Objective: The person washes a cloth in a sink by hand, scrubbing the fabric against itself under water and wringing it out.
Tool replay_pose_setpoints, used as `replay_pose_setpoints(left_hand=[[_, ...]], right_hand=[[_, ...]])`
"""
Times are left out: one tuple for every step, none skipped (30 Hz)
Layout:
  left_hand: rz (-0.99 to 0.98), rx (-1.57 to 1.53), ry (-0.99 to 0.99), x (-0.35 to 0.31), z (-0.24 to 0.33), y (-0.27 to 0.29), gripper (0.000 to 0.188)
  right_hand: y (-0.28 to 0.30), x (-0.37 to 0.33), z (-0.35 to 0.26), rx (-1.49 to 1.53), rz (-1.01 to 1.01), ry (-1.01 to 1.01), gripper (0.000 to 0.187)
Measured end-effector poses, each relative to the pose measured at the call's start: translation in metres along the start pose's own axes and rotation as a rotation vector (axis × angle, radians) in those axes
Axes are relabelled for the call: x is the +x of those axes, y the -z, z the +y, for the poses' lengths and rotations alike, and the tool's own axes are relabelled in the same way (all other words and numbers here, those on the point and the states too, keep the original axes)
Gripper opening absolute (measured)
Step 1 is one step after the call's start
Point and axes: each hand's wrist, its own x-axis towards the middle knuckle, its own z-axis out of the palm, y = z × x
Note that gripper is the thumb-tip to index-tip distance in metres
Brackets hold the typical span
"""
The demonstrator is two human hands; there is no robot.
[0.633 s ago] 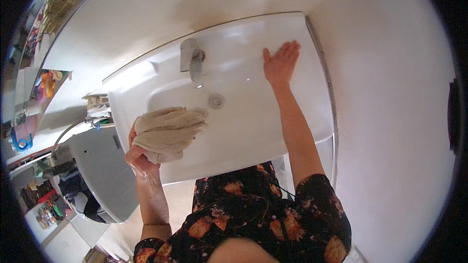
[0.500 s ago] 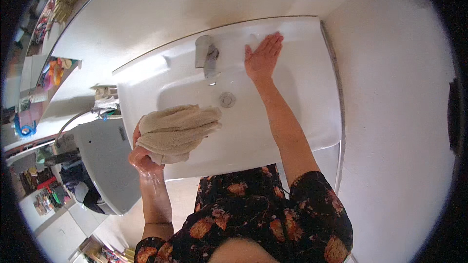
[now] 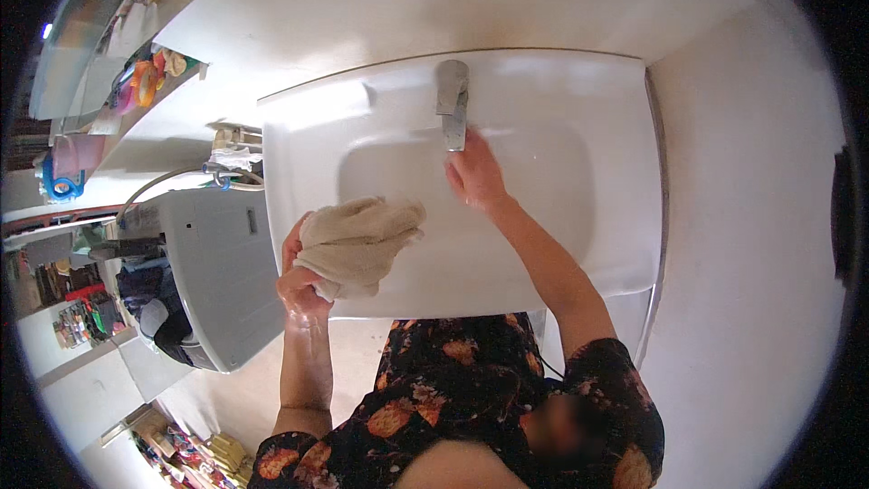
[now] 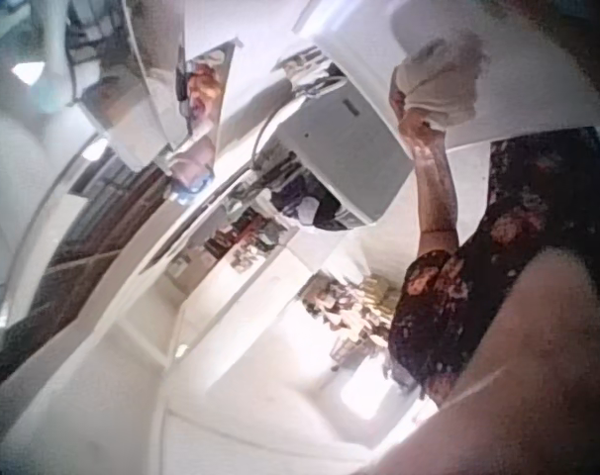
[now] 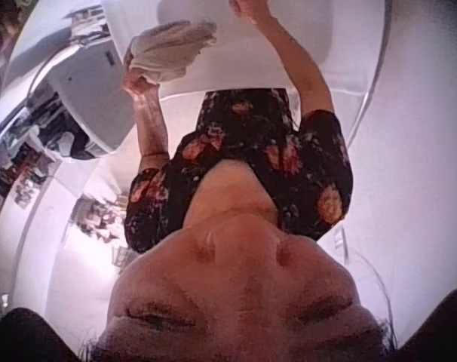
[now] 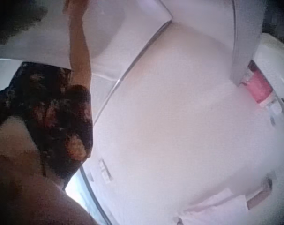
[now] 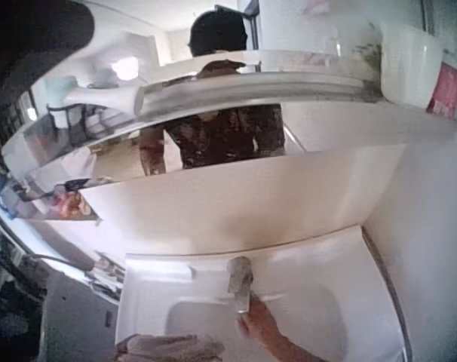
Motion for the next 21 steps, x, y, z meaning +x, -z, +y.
replay_pose_setpoints(left_hand=[[-0.040, 0.005, -0.007, -0.001, 0.002, -0.003, 0.065], [-0.079, 0.012, -0.009, -0.001, 0.003, -0.004, 0.063], [-0.108, 0.028, -0.011, -0.002, 0.006, 0.000, 0.062], [-0.097, 0.045, 0.000, -0.004, 0.006, 0.006, 0.061], [-0.097, 0.055, 0.015, -0.002, 0.002, 0.011, 0.061], [-0.102, 0.071, 0.029, -0.002, 0.003, 0.012, 0.060], [-0.098, 0.074, 0.021, -0.002, 0.003, 0.010, 0.060], [-0.086, 0.079, 0.016, -0.004, 0.003, 0.009, 0.060], [-0.075, 0.080, 0.011, -0.005, 0.003, 0.010, 0.060], [-0.080, 0.088, 0.015, -0.003, 0.004, 0.012, 0.059], [-0.081, 0.091, 0.018, -0.003, 0.003, 0.013, 0.059], [-0.086, 0.094, 0.023, -0.003, 0.003, 0.015, 0.059], [-0.151, 0.115, 0.010, -0.002, 0.001, 0.022, 0.062], [-0.222, 0.137, -0.004, 0.001, 0.002, 0.029, 0.065], [-0.295, 0.159, -0.018, 0.003, 0.002, 0.033, 0.068], [-0.205, 0.122, -0.030, 0.001, 0.000, 0.034, 0.067], [-0.103, 0.088, -0.041, -0.005, 0.004, 0.028, 0.066], [-0.012, 0.050, -0.051, -0.006, 0.004, 0.024, 0.065], [-0.040, 0.052, -0.068, -0.004, 0.003, 0.029, 0.066], [-0.056, 0.057, -0.095, -0.003, 0.005, 0.039, 0.066], [-0.067, 0.063, -0.121, -0.005, 0.008, 0.047, 0.067]], right_hand=[[-0.007, -0.010, 0.000, 0.056, -0.092, 0.115, 0.063], [-0.013, -0.015, 0.001, 0.112, -0.187, 0.225, 0.063], [-0.010, -0.005, -0.012, 0.122, -0.180, 0.135, 0.063], [-0.009, 0.007, -0.026, 0.133, -0.174, 0.046, 0.063], [-0.007, 0.018, -0.035, 0.132, -0.167, -0.050, 0.063], [-0.016, 0.030, -0.031, 0.034, -0.073, -0.073, 0.061], [-0.025, 0.045, -0.024, -0.063, 0.020, -0.096, 0.059], [-0.037, 0.057, -0.021, -0.153, 0.107, -0.119, 0.058], [-0.041, 0.067, -0.028, -0.132, 0.108, -0.100, 0.059], [-0.045, 0.076, -0.036, -0.112, 0.109, -0.083, 0.060], [-0.048, 0.082, -0.044, -0.094, 0.106, -0.063, 0.062], [-0.051, 0.086, -0.049, -0.086, 0.057, 0.038, 0.058], [-0.050, 0.083, -0.054, -0.086, -0.017, 0.081, 0.058], [-0.050, 0.079, -0.058, -0.090, -0.087, 0.120, 0.057], [-0.048, 0.075, -0.060, -0.093, -0.157, 0.157, 0.057], [-0.055, 0.067, -0.055, -0.011, -0.055, 0.323, 0.042], [-0.062, 0.059, -0.055, 0.155, -0.426, 0.278, 0.033], [-0.070, 0.047, -0.048, 0.316, -0.791, 0.217, 0.026], [-0.076, 0.019, -0.047, 0.531, -0.462, -0.023, 0.021], [-0.079, -0.005, -0.043, 0.732, -0.124, -0.247, 0.019], [-0.070, -0.005, -0.022, 0.835, 0.024, -0.478, 0.021]])
